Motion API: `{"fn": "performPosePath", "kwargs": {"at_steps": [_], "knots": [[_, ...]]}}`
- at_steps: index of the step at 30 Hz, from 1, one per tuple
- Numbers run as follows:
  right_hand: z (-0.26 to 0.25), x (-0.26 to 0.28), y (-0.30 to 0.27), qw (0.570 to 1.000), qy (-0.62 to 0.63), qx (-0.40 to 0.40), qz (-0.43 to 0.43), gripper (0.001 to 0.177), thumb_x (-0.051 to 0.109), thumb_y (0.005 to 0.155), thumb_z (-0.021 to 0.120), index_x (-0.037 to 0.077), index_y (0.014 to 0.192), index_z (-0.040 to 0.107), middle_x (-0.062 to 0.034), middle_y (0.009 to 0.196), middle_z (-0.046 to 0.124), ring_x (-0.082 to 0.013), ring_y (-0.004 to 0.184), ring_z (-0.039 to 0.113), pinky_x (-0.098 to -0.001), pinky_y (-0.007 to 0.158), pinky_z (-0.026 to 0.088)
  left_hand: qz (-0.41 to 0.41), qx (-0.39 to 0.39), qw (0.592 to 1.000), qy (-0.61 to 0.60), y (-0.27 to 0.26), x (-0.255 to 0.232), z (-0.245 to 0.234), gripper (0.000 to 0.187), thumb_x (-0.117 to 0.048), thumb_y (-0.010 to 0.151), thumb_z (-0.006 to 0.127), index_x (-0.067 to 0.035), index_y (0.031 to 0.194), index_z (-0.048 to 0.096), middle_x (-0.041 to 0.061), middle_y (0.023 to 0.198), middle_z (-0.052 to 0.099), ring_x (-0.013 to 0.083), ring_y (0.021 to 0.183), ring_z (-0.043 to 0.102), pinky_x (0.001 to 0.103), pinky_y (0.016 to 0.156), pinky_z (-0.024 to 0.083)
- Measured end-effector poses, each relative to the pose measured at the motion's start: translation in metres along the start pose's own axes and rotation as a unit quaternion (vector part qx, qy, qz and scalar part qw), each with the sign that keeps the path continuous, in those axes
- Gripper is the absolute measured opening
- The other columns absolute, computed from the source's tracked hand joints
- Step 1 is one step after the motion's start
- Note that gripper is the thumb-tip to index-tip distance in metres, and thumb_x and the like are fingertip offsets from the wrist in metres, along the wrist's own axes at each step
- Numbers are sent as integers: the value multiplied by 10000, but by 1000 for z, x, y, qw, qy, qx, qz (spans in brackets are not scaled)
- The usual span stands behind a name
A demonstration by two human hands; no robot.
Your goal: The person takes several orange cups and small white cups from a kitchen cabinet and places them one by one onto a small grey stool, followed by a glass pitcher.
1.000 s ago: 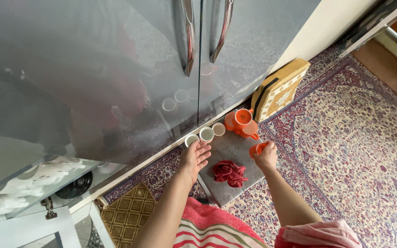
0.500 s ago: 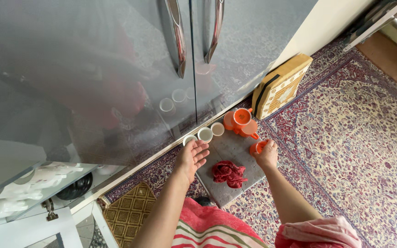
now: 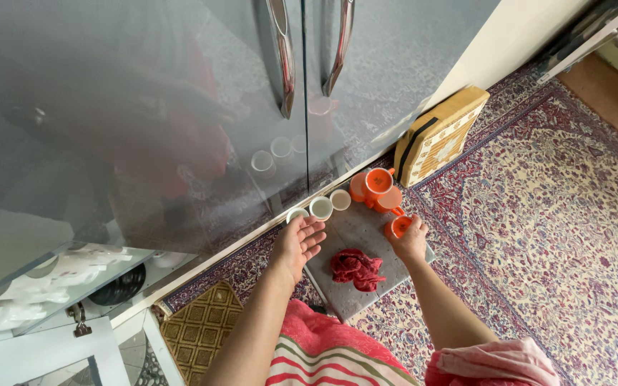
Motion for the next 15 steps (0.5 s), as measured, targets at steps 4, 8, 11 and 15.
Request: {"fn": "performPosePath", "kwargs": {"at_steps": [4,8,11,15], "knots": [[3,-5,2,1000,-4,6,-9,963,450,760,854,90,1505,362,-252,1446,436,-434,1212,606,-479,1001,531,4,-5,1000,-1,-1,2,-5,392,-448,1008,428,-160,1162,646,31,1227,733,172,1090,677,377,959,459],[10,-12,7,1000,-24,16,1,935,368,759,839,116,1523,362,-243,1464,435,-430,1213,613,-482,999,535,1,-8,1000,-10,-2,5,-11,381,-442,1011,435,-159,1163,639,31,1224,734,170,1084,676,377,960,459],[12,-14,6,999,-31,20,-7,905,391,764,847,122,1500,394,-235,1446,462,-427,1223,611,-480,1013,530,0,-8,1000,-19,-3,7,-14,380,-427,1003,429,-160,1164,645,30,1218,743,173,1075,688,378,956,466],[6,0,-2,999,-19,5,-29,919,447,752,857,95,1469,402,-255,1405,483,-430,1214,610,-470,1006,530,4,-8,1000,-19,-3,9,-15,371,-428,1005,440,-160,1162,641,35,1203,747,175,1062,684,382,949,467]]}}
Point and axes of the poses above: each hand's wrist, its own y-axis towards the middle knuckle, its own z-axis out of the palm, x = y × z, the point moved 4 cm from there along y, towards the middle knuckle
